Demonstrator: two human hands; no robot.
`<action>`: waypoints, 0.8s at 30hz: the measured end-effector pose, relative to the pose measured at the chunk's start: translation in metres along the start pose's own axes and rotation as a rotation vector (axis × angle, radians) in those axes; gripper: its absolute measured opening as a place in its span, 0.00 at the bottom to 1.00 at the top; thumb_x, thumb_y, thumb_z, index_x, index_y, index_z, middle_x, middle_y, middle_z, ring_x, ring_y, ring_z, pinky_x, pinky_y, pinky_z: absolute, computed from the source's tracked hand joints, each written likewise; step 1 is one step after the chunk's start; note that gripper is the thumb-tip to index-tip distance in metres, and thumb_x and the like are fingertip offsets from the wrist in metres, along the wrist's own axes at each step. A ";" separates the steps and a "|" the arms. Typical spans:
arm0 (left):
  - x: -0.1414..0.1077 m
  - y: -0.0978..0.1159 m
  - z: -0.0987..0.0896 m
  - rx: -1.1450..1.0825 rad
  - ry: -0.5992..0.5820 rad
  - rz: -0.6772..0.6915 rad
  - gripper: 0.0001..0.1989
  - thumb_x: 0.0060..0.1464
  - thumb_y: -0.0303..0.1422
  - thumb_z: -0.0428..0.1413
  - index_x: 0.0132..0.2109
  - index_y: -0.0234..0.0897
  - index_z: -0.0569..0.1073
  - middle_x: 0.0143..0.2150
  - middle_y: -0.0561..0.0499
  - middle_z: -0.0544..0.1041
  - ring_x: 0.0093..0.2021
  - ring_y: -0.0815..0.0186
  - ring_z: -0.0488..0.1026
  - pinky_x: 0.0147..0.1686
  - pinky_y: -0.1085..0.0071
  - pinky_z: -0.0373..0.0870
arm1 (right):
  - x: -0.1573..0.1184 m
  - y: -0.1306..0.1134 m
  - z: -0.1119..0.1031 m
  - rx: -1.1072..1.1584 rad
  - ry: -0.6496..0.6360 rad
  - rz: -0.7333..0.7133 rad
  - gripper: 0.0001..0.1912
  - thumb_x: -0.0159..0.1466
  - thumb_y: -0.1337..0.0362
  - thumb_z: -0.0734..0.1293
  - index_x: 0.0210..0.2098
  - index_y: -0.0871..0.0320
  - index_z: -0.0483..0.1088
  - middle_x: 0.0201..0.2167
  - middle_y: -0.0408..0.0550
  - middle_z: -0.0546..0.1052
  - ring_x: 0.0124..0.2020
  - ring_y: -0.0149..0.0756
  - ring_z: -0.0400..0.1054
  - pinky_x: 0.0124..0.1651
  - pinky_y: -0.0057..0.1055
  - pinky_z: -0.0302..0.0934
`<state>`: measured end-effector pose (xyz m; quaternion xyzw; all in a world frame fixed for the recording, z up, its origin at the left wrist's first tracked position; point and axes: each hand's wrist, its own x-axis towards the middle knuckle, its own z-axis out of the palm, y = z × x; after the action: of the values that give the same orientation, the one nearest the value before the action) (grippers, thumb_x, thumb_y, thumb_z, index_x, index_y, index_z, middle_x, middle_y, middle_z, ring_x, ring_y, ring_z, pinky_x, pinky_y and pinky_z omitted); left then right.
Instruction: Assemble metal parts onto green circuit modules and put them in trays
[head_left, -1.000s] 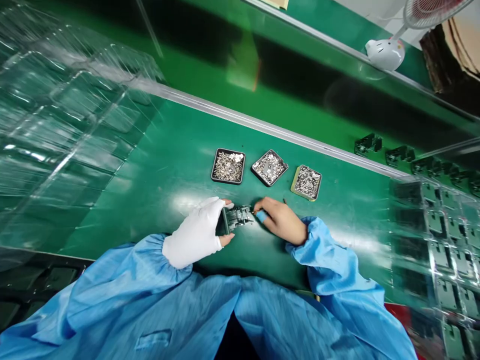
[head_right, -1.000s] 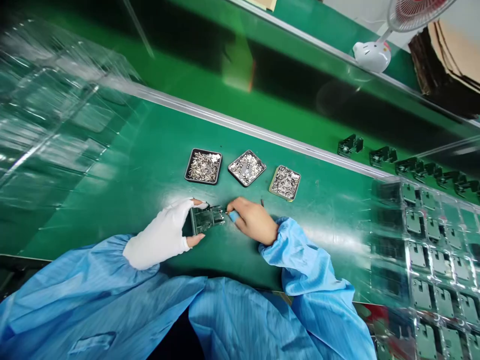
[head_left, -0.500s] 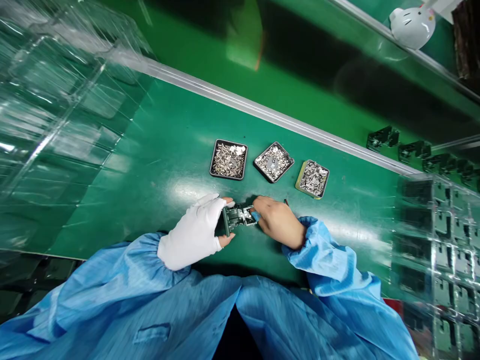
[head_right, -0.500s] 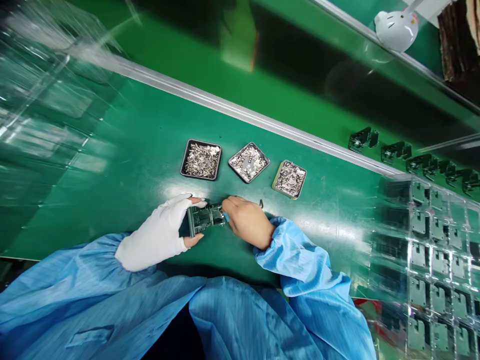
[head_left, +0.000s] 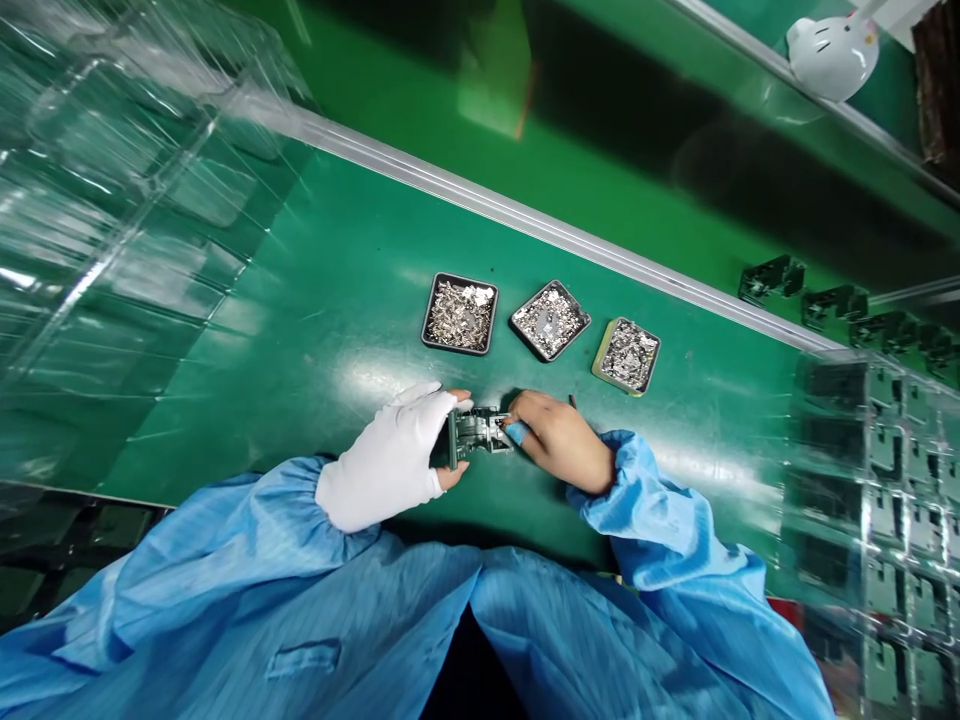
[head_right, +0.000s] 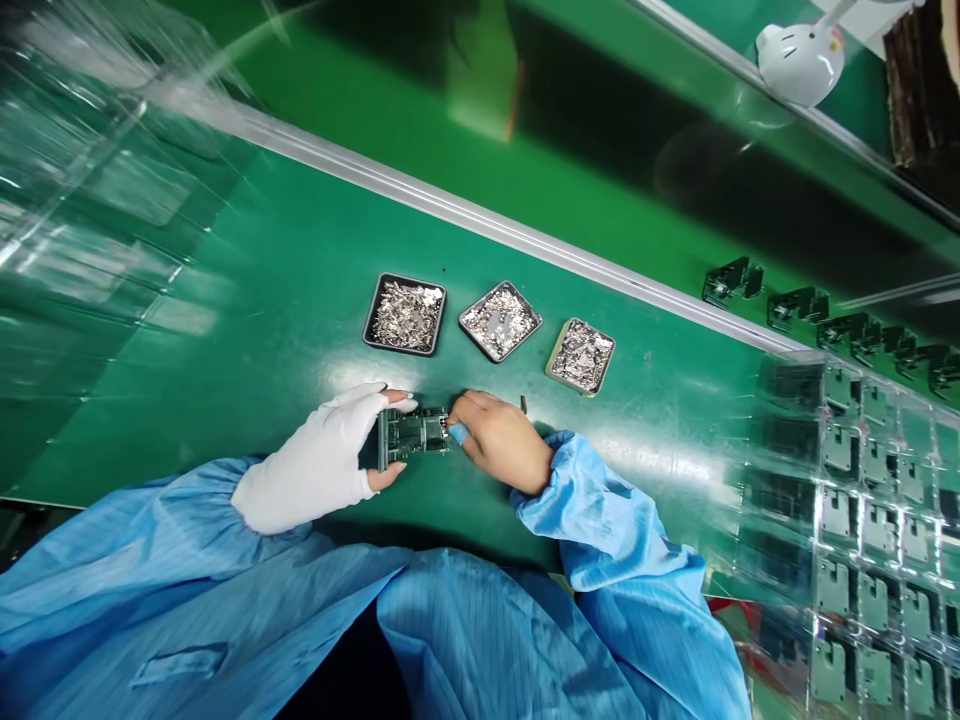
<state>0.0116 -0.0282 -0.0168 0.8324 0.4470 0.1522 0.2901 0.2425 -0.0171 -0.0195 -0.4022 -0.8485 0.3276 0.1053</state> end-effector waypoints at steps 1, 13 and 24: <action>0.000 0.000 0.000 0.000 0.000 -0.001 0.25 0.45 0.31 0.57 0.51 0.30 0.65 0.50 0.39 0.72 0.52 0.51 0.69 0.52 0.55 0.68 | 0.000 -0.002 -0.001 -0.003 -0.016 0.007 0.09 0.59 0.77 0.59 0.34 0.57 0.62 0.33 0.49 0.70 0.38 0.40 0.64 0.42 0.33 0.60; 0.001 -0.001 -0.003 0.023 0.004 0.012 0.25 0.45 0.33 0.58 0.51 0.30 0.65 0.51 0.39 0.72 0.53 0.52 0.69 0.53 0.57 0.67 | 0.000 -0.001 0.000 0.101 0.024 0.074 0.11 0.58 0.78 0.59 0.36 0.58 0.64 0.35 0.49 0.71 0.39 0.39 0.66 0.44 0.32 0.60; 0.001 -0.002 -0.001 0.044 0.010 0.010 0.25 0.45 0.32 0.58 0.52 0.30 0.64 0.50 0.39 0.73 0.53 0.52 0.69 0.53 0.57 0.68 | 0.007 -0.008 -0.005 0.090 -0.043 0.140 0.13 0.53 0.80 0.58 0.33 0.58 0.63 0.32 0.47 0.70 0.36 0.38 0.65 0.41 0.30 0.58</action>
<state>0.0101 -0.0264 -0.0172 0.8401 0.4475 0.1480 0.2687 0.2352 -0.0127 -0.0111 -0.4481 -0.8048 0.3804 0.0821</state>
